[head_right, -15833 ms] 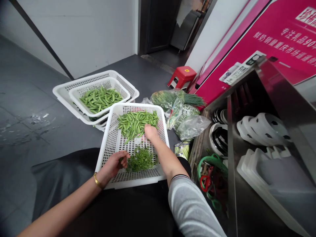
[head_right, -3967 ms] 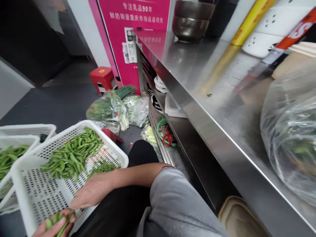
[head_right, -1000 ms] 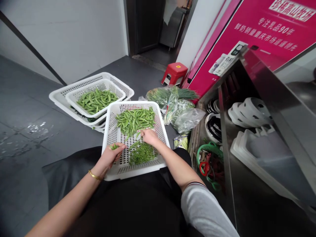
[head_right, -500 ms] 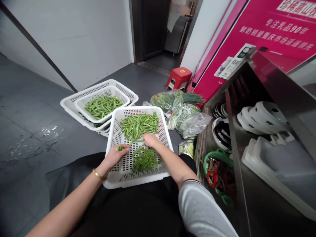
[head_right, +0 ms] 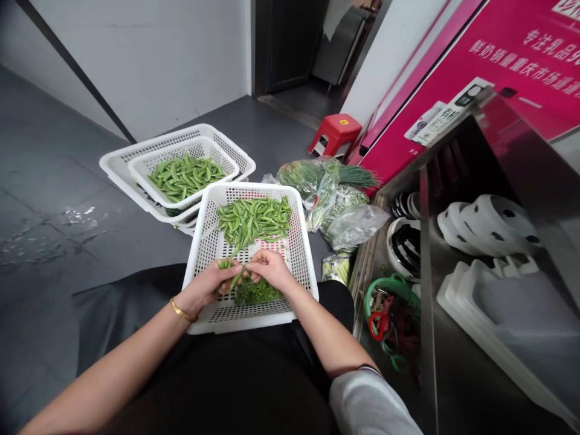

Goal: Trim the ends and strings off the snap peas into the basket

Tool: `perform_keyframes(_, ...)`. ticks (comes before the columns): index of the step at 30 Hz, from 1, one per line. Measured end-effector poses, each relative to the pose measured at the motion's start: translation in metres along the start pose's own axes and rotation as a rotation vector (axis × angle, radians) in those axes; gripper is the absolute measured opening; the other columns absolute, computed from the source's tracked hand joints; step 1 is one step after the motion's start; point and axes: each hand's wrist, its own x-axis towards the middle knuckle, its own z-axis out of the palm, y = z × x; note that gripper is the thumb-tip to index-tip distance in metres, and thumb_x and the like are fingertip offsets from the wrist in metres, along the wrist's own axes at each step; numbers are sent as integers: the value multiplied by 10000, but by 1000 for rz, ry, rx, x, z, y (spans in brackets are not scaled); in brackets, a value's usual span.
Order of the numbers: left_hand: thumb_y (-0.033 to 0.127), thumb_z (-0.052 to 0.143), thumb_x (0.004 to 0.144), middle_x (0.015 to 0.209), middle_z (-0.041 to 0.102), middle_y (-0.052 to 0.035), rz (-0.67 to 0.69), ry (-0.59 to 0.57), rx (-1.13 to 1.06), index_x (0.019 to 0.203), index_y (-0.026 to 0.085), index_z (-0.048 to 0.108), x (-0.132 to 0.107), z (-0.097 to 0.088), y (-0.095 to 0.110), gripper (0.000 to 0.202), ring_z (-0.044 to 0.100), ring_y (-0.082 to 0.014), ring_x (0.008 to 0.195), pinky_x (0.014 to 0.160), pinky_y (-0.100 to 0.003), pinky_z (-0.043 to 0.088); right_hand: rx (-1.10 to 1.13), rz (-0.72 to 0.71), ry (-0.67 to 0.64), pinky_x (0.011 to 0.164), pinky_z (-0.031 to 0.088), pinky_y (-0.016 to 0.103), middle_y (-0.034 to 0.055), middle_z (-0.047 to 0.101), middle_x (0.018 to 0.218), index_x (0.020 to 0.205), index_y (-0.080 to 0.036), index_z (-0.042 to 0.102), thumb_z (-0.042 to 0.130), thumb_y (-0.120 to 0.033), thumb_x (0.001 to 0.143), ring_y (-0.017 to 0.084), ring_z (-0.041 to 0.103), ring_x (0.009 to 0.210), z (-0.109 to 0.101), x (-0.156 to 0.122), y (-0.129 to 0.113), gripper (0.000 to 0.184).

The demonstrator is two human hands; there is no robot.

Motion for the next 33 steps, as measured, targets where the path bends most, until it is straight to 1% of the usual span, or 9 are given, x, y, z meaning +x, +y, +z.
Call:
perform_keyframes(5, 340, 762, 601, 541, 531, 16, -61, -2, -223, 666, 106, 566, 1, 6, -3, 313, 290, -7, 336, 335, -162, 160, -546, -391, 103, 577, 416, 234, 2, 535, 644, 691, -179, 489, 577, -321, 802, 109, 489, 599, 4, -12, -20, 201)
perform_keyframes(8, 336, 753, 617, 490, 498, 36, 38, 100, -222, 659, 119, 545, 1, 3, 0, 304, 298, -15, 343, 338, -155, 171, -715, -548, 165, 605, 388, 236, 2, 492, 660, 672, -182, 469, 545, -274, 829, 111, 454, 628, -5, -25, -28, 197)
perform_keyframes(12, 330, 725, 666, 385, 408, 82, 257, 324, -44, 694, 147, 521, -5, -3, 8, 276, 284, -31, 336, 348, -154, 190, -691, -457, 227, 569, 379, 217, -18, 463, 648, 673, -183, 460, 556, -277, 818, 96, 444, 585, -20, -34, -29, 198)
perform_keyframes(15, 325, 711, 683, 391, 432, 80, 335, 404, 109, 739, 155, 528, -10, 0, 12, 256, 318, -43, 354, 364, -158, 227, -703, -366, 172, 583, 402, 213, 6, 530, 773, 853, -176, 528, 566, -309, 816, 100, 490, 632, -16, -31, -26, 144)
perform_keyframes(17, 322, 692, 701, 398, 437, 77, 355, 413, 191, 752, 156, 538, -13, 3, 13, 232, 337, -49, 364, 374, -163, 253, -775, -373, 63, 639, 418, 228, 28, 564, 850, 952, -177, 548, 530, -313, 848, 115, 524, 703, -5, -26, -25, 171)
perform_keyframes(19, 318, 674, 715, 409, 440, 74, 373, 405, 249, 754, 152, 553, -16, 5, 13, 210, 347, -51, 372, 381, -167, 268, -861, -420, -23, 681, 410, 240, 28, 574, 802, 864, -174, 574, 461, -282, 891, 127, 528, 728, 5, -21, -24, 158)
perform_keyframes(22, 313, 680, 707, 471, 503, 47, 368, 313, 318, 730, 141, 575, -19, 2, 10, 203, 370, -47, 392, 389, -169, 289, -889, -442, 56, 674, 392, 237, 10, 546, 665, 709, -171, 545, 400, -235, 915, 126, 513, 670, 11, -16, -25, 260)
perform_keyframes(28, 336, 687, 708, 617, 624, 10, 320, 143, 276, 812, 155, 551, -15, -2, 1, 249, 422, -46, 397, 381, -165, 331, -932, -507, 145, 675, 380, 239, 26, 567, 697, 763, -166, 551, 404, -226, 909, 139, 520, 686, 23, -4, -34, 215)
perform_keyframes(33, 353, 649, 751, 587, 629, -2, 408, 388, 140, 750, 151, 525, -17, -20, 15, 237, 502, -75, 405, 364, -170, 346, -968, -346, -18, 661, 380, 225, 7, 586, 656, 732, -164, 600, 452, -230, 900, 119, 536, 660, 4, 4, -28, 233)
